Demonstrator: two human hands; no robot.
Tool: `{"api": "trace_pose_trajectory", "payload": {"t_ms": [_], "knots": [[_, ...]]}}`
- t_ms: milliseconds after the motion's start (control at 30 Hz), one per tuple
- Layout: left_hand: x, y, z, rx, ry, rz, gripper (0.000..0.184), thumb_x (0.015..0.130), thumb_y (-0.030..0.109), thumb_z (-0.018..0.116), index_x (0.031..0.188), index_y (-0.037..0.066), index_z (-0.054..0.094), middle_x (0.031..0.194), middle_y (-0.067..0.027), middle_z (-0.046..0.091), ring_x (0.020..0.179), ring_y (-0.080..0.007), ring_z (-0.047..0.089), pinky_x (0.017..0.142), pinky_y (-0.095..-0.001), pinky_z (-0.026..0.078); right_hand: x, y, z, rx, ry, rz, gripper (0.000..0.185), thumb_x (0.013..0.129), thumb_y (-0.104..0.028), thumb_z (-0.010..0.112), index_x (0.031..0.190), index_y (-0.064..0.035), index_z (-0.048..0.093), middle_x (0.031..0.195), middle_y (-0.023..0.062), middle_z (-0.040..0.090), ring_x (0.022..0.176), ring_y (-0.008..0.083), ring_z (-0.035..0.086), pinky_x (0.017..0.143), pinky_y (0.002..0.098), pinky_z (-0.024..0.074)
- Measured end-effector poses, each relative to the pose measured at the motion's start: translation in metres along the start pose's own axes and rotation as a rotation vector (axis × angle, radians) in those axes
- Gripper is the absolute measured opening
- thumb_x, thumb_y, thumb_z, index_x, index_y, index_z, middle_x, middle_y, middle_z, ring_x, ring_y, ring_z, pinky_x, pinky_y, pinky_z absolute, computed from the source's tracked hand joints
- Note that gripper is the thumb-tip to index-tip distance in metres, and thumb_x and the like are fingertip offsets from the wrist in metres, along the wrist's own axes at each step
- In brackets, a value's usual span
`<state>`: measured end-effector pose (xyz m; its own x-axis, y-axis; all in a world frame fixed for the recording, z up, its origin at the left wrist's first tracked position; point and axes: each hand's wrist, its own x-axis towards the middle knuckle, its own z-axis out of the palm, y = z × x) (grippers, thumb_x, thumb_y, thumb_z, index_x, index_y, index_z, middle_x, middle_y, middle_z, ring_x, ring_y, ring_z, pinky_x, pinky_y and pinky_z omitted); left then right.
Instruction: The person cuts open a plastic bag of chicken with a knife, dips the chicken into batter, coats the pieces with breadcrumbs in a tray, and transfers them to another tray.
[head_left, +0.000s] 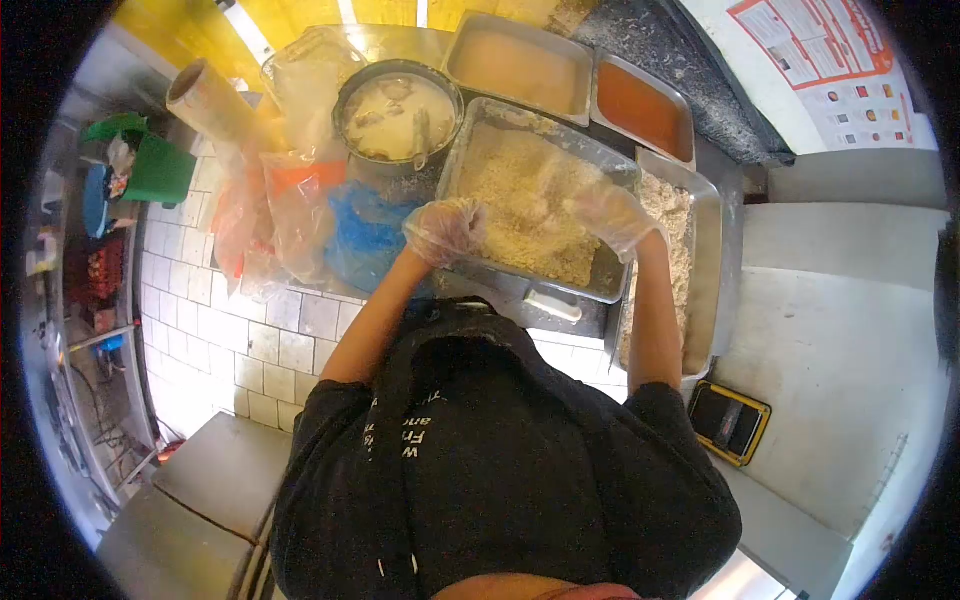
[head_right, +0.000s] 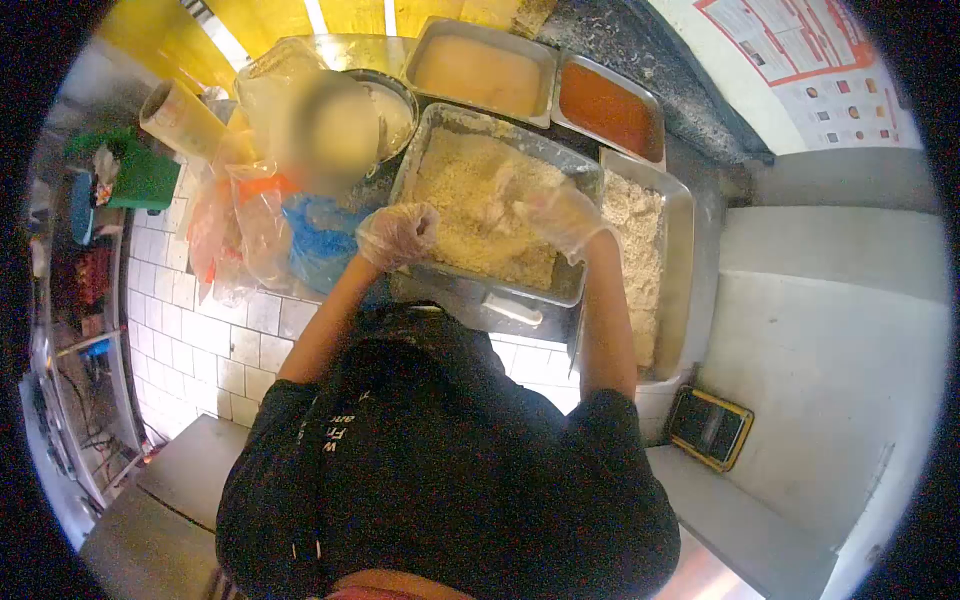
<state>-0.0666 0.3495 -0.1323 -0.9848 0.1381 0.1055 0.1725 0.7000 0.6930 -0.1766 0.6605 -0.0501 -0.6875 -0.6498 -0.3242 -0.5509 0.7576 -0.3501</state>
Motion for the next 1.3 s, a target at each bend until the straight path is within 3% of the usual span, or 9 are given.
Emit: {"api": "trace_pose_trajectory", "payload": {"t_ms": [133,333,400,733,833,933,1033,1233,1300], "knots": [[0.001,-0.004,0.002,-0.027,0.011,0.062,0.009,0.077,0.020,0.066,0.075,0.012,0.062,0.067,-0.0092,0.063,0.060,-0.0300,0.063,0.058,-0.0416,0.050,-0.020,0.002,0.054,-0.559,-0.180,-0.093,0.032,0.102,-0.029,0.051,0.106,-0.0001,0.065,0.094,0.0132,0.069,0.083,0.0266,0.067,0.074,0.0377,0.0568],[0.001,0.006,-0.013,-0.112,-0.019,0.073,0.010,0.076,0.020,0.066,0.074,0.013,0.061,0.067,-0.0081,0.062,0.060,-0.0284,0.062,0.058,-0.0406,0.049,-0.016,-0.031,0.080,0.015,-0.586,0.224,0.044,0.102,-0.035,0.050,0.127,0.0002,0.061,0.131,0.0168,0.063,0.121,0.0336,0.058,0.104,0.0423,0.0461],[0.001,0.007,-0.012,-0.118,-0.050,0.076,0.010,0.076,0.020,0.066,0.074,0.012,0.061,0.067,-0.0080,0.062,0.059,-0.0280,0.062,0.058,-0.0404,0.049,-0.012,-0.023,0.088,0.848,-0.409,0.331,0.053,0.104,-0.041,0.047,0.141,-0.0034,0.053,0.147,0.0133,0.053,0.132,0.0306,0.050,0.113,0.0387,0.0369],[0.003,-0.007,0.003,-0.084,-0.023,0.045,0.012,0.077,0.022,0.068,0.073,0.012,0.062,0.065,-0.0071,0.063,0.059,-0.0257,0.062,0.056,-0.0378,0.049,0.009,-0.074,0.056,1.476,0.072,0.561,0.064,0.092,-0.046,0.066,0.145,-0.0137,0.051,0.150,0.0119,0.050,0.134,0.0251,0.049,0.107,0.0441,0.0424],[0.004,-0.001,-0.002,-0.078,-0.026,0.026,0.012,0.077,0.021,0.068,0.073,0.012,0.062,0.065,-0.0071,0.063,0.058,-0.0256,0.061,0.056,-0.0379,0.049,0.013,-0.044,0.051,1.220,0.081,0.707,0.066,0.087,-0.048,0.070,0.139,-0.0107,0.055,0.135,0.0166,0.061,0.118,0.0309,0.061,0.092,0.0454,0.0513],[0.004,0.002,-0.008,-0.036,-0.063,0.039,0.011,0.077,0.021,0.068,0.072,0.012,0.062,0.065,-0.0076,0.062,0.058,-0.0257,0.061,0.057,-0.0383,0.049,0.045,-0.009,0.073,0.360,0.403,0.310,0.067,0.086,-0.050,0.069,0.135,-0.0076,0.055,0.119,0.0200,0.069,0.103,0.0360,0.067,0.082,0.0456,0.0549],[0.005,0.009,-0.012,-0.063,-0.125,-0.022,0.011,0.076,0.021,0.068,0.073,0.013,0.063,0.065,-0.0082,0.062,0.058,-0.0262,0.062,0.057,-0.0388,0.050,0.062,-0.020,0.072,0.291,0.151,0.434,0.067,0.086,-0.053,0.068,0.131,-0.0046,0.057,0.102,0.0236,0.071,0.092,0.0403,0.068,0.081,0.0466,0.0549],[0.002,0.003,-0.011,-0.094,-0.025,0.004,0.012,0.076,0.023,0.069,0.074,0.012,0.064,0.063,-0.0077,0.062,0.058,-0.0261,0.062,0.056,-0.0387,0.049,0.074,0.033,0.100,0.751,0.463,0.882,0.059,0.091,-0.048,0.065,0.130,-0.0041,0.059,0.092,0.0244,0.070,0.078,0.0320,0.069,0.068,0.0407,0.0564],[0.002,0.004,-0.011,-0.156,-0.050,-0.006,0.013,0.077,0.023,0.069,0.074,0.012,0.064,0.063,-0.0076,0.062,0.058,-0.0262,0.062,0.056,-0.0384,0.049,0.060,0.070,0.104,0.129,0.360,0.579,0.054,0.093,-0.050,0.058,0.121,-0.0047,0.065,0.095,0.0232,0.071,0.085,0.0370,0.070,0.078,0.0450,0.0550]]}}
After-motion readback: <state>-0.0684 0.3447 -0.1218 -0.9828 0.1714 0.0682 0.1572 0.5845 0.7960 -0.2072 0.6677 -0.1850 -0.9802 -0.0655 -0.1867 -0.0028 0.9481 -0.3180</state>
